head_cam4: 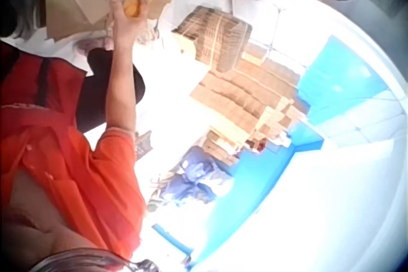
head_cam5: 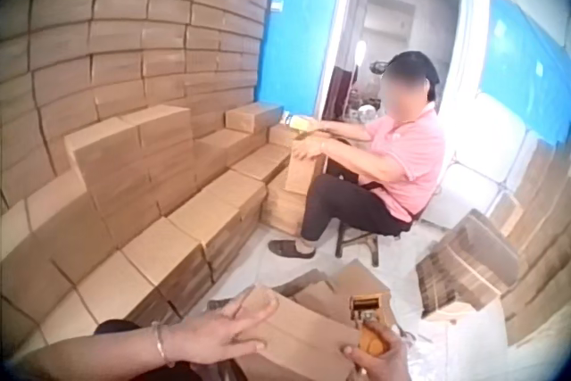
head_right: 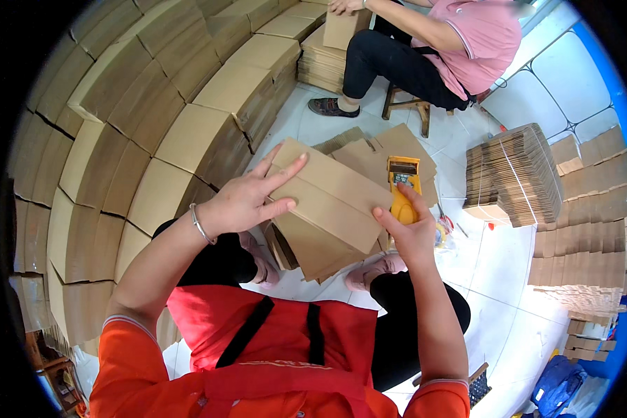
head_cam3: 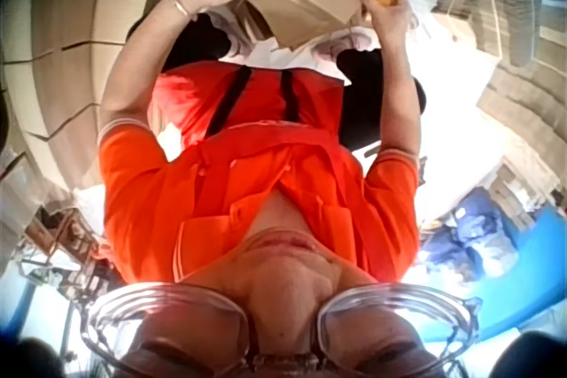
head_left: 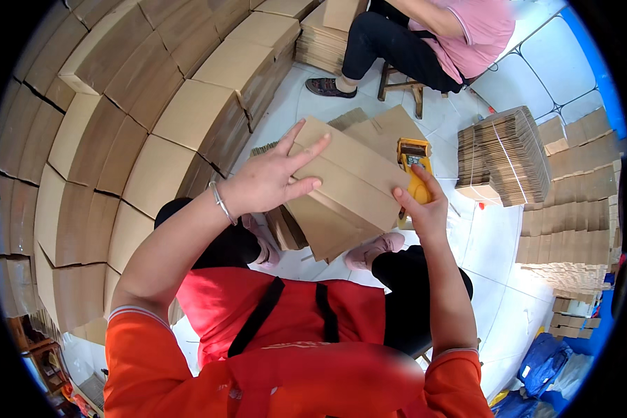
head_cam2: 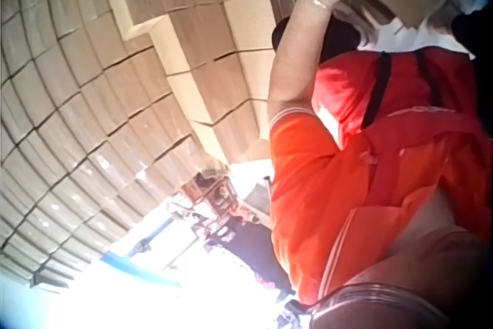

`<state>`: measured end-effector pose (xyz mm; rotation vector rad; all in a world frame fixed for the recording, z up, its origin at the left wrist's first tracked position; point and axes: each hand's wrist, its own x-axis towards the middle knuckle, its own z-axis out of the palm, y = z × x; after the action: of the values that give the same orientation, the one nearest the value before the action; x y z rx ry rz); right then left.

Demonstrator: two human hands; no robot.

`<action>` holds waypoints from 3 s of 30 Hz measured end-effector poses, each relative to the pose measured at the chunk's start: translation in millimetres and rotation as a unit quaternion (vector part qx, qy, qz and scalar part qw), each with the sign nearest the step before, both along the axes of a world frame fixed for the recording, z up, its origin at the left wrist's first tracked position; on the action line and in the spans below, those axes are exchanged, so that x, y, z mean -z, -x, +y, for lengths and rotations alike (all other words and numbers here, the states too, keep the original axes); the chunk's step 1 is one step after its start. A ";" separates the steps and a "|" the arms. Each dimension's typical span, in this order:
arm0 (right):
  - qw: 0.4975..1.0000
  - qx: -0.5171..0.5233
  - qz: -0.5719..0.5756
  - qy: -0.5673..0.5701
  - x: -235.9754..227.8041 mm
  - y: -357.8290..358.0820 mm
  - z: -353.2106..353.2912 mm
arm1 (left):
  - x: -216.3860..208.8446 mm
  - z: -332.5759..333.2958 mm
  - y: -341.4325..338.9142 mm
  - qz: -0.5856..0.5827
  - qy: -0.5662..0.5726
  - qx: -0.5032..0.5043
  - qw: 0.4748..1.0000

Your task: The person assembles flat cardboard boxes by folding the flaps and sealing them with a handheld tape dispenser. The person repeatedly picks up flat boxes, folds them into shape, applies tape to the seams, and stacks the finished boxes nearby.

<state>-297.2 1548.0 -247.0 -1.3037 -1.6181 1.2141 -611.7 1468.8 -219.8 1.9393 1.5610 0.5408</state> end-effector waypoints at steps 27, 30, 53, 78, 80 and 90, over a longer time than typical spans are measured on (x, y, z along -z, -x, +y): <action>0.998 -0.046 -0.016 0.028 -9.8 -6.4 8.7 | 25.5 -23.1 5.6 -0.025 -0.203 -0.006 0.979; 0.999 -0.045 -0.016 0.021 -9.0 -4.9 11.1 | 4.7 -16.5 1.9 0.110 -0.214 0.010 0.971; 0.990 -0.059 -0.022 0.125 -11.7 -8.4 19.8 | 3.4 -17.5 -7.8 0.217 -0.319 0.083 0.919; 0.997 -0.009 0.038 -0.061 -106.6 -19.7 -12.6 | 11.4 -14.3 -0.6 0.120 -0.252 0.068 0.958; 0.989 -0.102 0.110 0.008 -131.8 -22.8 -18.3 | 8.8 -14.7 -3.0 0.110 -0.252 0.058 0.960; 0.961 -0.234 0.130 0.069 -91.9 -5.1 -3.8 | -28.4 -7.0 -17.7 -0.285 -0.024 -0.143 0.948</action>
<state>-292.2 1544.2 -155.2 -0.8113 -1.7195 1.7289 -594.0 1461.8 -191.4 1.4064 1.4448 1.1545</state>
